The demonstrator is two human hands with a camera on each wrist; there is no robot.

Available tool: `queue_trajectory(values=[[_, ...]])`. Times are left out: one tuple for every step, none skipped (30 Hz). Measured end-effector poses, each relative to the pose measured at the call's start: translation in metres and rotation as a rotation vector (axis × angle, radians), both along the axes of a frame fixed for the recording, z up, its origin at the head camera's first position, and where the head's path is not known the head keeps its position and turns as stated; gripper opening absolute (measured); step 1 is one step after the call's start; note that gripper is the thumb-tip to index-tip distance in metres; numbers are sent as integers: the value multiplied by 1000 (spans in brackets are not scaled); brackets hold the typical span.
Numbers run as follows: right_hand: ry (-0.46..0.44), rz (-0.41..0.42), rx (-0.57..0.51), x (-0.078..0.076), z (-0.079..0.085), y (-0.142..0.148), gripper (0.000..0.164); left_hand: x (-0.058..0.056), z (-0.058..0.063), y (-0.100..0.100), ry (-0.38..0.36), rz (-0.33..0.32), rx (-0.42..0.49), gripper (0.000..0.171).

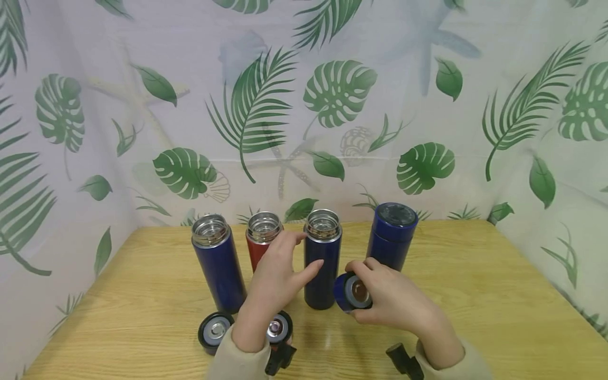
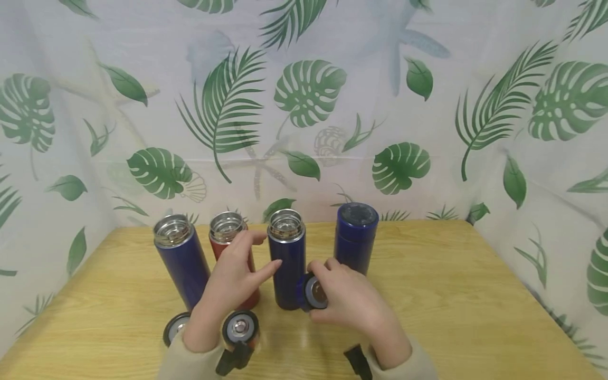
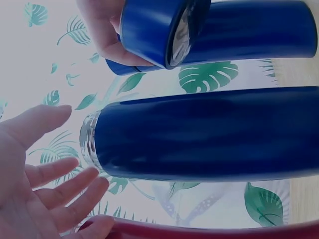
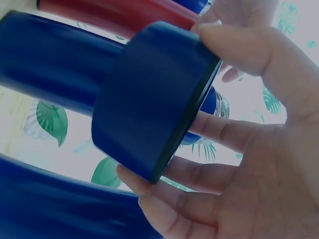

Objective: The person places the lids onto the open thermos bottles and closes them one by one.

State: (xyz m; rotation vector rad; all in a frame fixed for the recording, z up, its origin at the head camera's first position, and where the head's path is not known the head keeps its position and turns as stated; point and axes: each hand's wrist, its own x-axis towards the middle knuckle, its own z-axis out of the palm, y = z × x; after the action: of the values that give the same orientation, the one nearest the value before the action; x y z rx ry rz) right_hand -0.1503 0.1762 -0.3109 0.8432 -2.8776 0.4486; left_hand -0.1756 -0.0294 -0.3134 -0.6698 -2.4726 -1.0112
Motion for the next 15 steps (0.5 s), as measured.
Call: queue_trajectory(values=[[3,-2,-6,0,1,1,56,0,0,1,-1,13,-3,47],[8,-3,-12,0,2,1,56,0,0,2,-3,25,-6,48],[11,-7,-19,0,3,2,56,0,0,3,-8,38,-10,49],[12,-12,-26,0,4,2,56,0,0,4,-16,49,-14,51],[15,-16,-34,0,4,3,56,0,-1,5,-25,58,-16,52],[17,-20,-42,-1,5,3,55,0,-1,7,-37,64,-18,54],[18,-24,-49,-1,6,3,56,-1,-2,8,-50,69,-24,56],[17,-27,-55,-1,7,3,56,-1,-2,9,-65,71,-28,58],[14,-33,-62,-1,8,3,56,-1,-3,10,-80,74,-31,60],[15,-36,-69,-2,9,3,57,-2,-4,11,-93,77,-34,61],[19,-38,-74,-2,10,3,57,-2,-5,12,-106,77,-30,63],[18,-42,-80,-1,11,3,57,-3,-7,12,-118,77,-25,64],[19,-45,-84,-1,12,3,58,-4,-9,13,-130,72,-14,65],[21,-49,-89,-1,12,3,58,-5,-10,13,-144,65,2,66],[25,-54,-91,-1,13,3,58,-6,-12,13,-156,57,18,68]])
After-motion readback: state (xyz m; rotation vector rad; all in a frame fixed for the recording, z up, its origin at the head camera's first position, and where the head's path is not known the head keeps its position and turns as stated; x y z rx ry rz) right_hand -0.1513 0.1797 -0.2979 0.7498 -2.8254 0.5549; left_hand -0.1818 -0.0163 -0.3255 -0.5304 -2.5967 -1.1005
